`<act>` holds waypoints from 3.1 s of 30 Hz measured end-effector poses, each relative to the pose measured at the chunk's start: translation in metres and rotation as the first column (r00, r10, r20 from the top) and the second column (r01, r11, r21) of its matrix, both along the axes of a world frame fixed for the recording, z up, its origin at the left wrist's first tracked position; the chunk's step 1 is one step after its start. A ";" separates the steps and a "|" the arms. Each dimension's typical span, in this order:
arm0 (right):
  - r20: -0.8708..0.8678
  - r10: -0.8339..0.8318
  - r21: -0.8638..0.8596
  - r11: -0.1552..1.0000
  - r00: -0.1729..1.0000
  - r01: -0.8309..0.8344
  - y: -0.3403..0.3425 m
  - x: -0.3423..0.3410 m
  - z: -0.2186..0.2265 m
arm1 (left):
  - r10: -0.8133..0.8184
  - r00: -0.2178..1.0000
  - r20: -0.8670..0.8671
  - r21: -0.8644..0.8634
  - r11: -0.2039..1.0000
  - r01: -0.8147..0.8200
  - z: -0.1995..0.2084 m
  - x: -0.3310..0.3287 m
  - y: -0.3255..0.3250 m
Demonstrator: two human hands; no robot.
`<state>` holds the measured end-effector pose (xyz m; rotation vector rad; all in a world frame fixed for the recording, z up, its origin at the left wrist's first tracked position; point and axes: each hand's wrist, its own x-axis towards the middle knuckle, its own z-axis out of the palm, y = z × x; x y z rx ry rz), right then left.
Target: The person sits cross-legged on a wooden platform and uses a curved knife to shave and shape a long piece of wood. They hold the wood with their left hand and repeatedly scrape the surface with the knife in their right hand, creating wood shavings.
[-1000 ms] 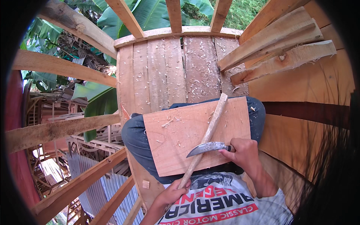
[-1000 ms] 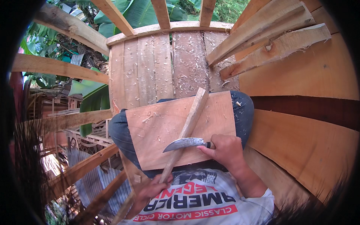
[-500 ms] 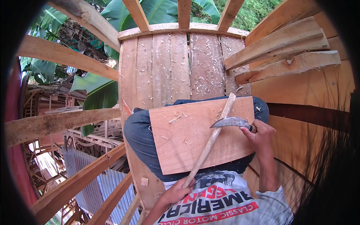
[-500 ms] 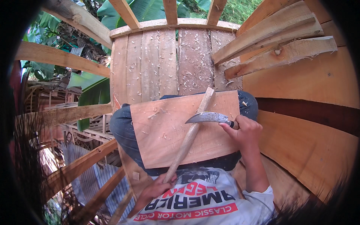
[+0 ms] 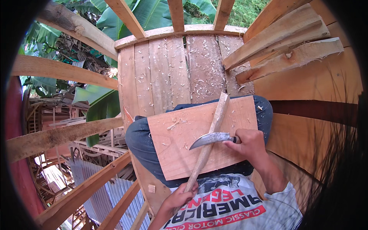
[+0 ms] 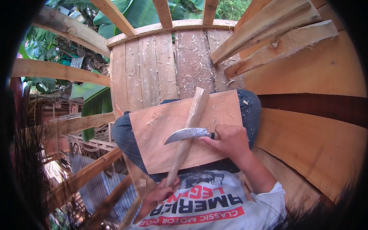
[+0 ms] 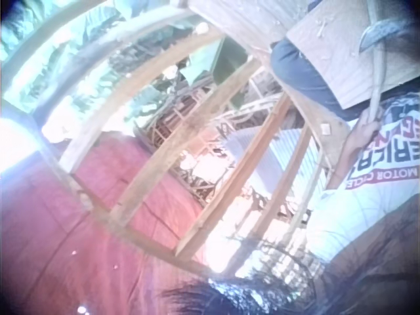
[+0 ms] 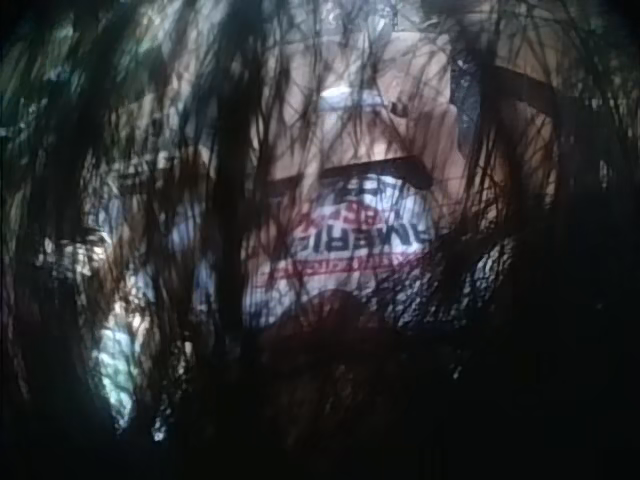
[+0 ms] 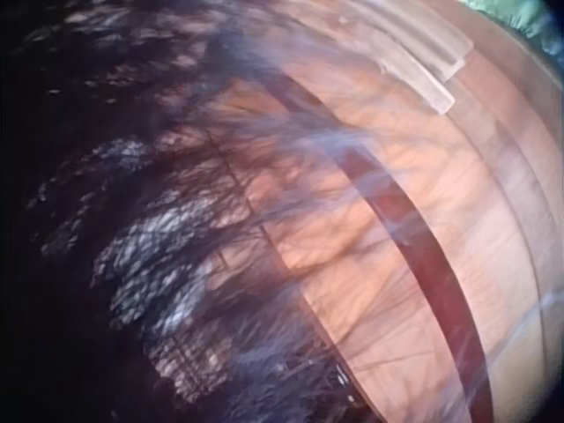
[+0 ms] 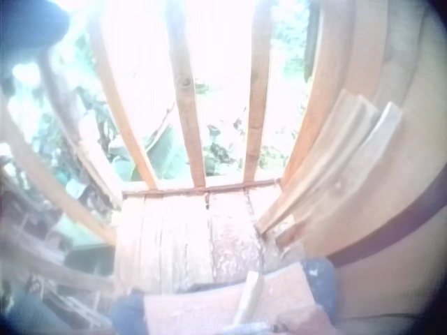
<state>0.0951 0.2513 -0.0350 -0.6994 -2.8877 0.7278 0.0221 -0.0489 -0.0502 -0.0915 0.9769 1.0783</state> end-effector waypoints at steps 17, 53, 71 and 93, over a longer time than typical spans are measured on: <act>-0.028 -0.138 0.212 0.967 0.990 0.141 0.030 -0.006 -0.003 | 0.003 0.998 -0.066 0.023 1.000 -0.001 -0.002 0.005 -0.002; 0.052 -0.209 -0.074 0.974 0.977 0.212 0.005 -0.016 0.004 | 0.069 0.985 0.156 -0.029 0.997 -0.065 -0.014 -0.005 -0.004; 0.137 0.352 -0.988 -0.015 0.926 0.152 0.027 0.030 0.004 | 0.049 0.969 0.244 -0.031 0.999 -0.043 -0.003 -0.015 0.002; 0.216 -0.049 -0.975 0.047 0.975 0.218 0.026 0.026 0.007 | 0.104 0.968 0.228 -0.094 0.992 -0.085 0.005 -0.013 0.006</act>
